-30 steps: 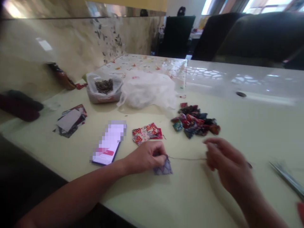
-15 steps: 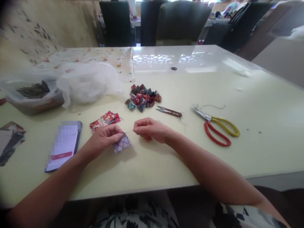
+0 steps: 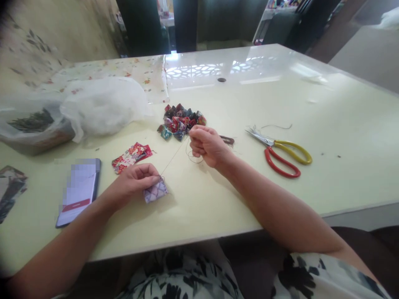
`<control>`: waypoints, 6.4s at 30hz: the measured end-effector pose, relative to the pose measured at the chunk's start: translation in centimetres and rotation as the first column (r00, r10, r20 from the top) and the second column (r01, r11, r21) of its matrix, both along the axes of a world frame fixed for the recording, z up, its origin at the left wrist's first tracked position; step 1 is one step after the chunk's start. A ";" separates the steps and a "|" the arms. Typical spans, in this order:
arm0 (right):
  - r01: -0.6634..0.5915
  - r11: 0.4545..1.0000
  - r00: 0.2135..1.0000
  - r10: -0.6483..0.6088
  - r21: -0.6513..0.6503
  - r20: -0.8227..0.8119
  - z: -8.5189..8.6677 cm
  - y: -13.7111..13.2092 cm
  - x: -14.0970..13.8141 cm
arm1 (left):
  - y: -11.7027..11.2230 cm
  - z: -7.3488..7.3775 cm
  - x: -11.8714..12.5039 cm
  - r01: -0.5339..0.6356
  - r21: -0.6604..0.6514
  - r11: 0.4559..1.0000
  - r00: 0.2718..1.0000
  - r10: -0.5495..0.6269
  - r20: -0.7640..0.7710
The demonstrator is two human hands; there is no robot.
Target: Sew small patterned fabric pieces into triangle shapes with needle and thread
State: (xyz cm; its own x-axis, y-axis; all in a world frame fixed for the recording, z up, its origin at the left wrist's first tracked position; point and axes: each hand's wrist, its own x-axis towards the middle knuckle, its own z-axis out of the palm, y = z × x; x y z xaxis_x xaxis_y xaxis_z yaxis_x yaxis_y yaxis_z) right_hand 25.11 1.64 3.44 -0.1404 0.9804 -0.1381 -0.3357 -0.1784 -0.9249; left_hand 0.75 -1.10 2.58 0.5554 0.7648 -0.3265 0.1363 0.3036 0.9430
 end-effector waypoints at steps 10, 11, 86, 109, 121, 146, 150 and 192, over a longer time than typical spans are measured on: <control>0.246 0.962 0.968 -0.250 0.117 0.019 -0.5 1.4 2.0 | -0.1 0.0 -0.1 0.062 -0.040 0.997 0.998 -0.061 0.027; 0.262 0.956 0.962 -0.269 0.129 0.046 -0.5 1.4 2.0 | -0.1 0.0 -0.1 0.062 -0.042 0.997 0.998 -0.061 0.031; -0.260 0.899 0.702 -0.074 0.352 0.709 -1.3 -4.2 -4.5 | -0.8 -0.9 0.9 -0.327 0.333 0.884 0.937 0.349 -0.006; -0.378 0.796 0.567 -0.204 0.473 0.798 -1.4 -4.5 -4.5 | -1.3 -1.0 1.0 -0.136 0.680 0.721 0.903 0.372 -0.214; -0.352 0.817 0.628 -0.155 0.456 0.763 -1.4 -4.0 -4.1 | -0.7 -0.5 0.8 -0.227 0.399 0.888 0.950 0.292 -0.108; -0.403 0.844 0.771 0.106 0.354 0.627 -1.1 -2.5 -2.6 | -0.1 -0.9 -0.2 -0.200 0.176 0.964 0.979 0.190 0.071; -0.408 0.844 0.815 0.164 0.350 0.556 -1.2 -2.3 -2.5 | -0.1 -0.8 -0.1 -0.196 0.136 0.971 0.979 0.185 0.089; -0.540 0.569 0.595 -0.264 0.620 0.759 -2.5 -3.7 -4.2 | -0.8 -1.4 0.8 -0.203 0.246 0.948 0.978 0.210 0.000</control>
State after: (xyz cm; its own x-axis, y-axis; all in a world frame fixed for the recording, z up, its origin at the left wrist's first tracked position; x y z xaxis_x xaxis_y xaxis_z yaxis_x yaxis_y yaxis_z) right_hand 20.93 -2.09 0.93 -0.5304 0.7025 0.4746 0.4478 0.7075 -0.5468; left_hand 1.51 -1.93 1.21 0.3708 0.9199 -0.1281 0.1203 0.0892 0.9887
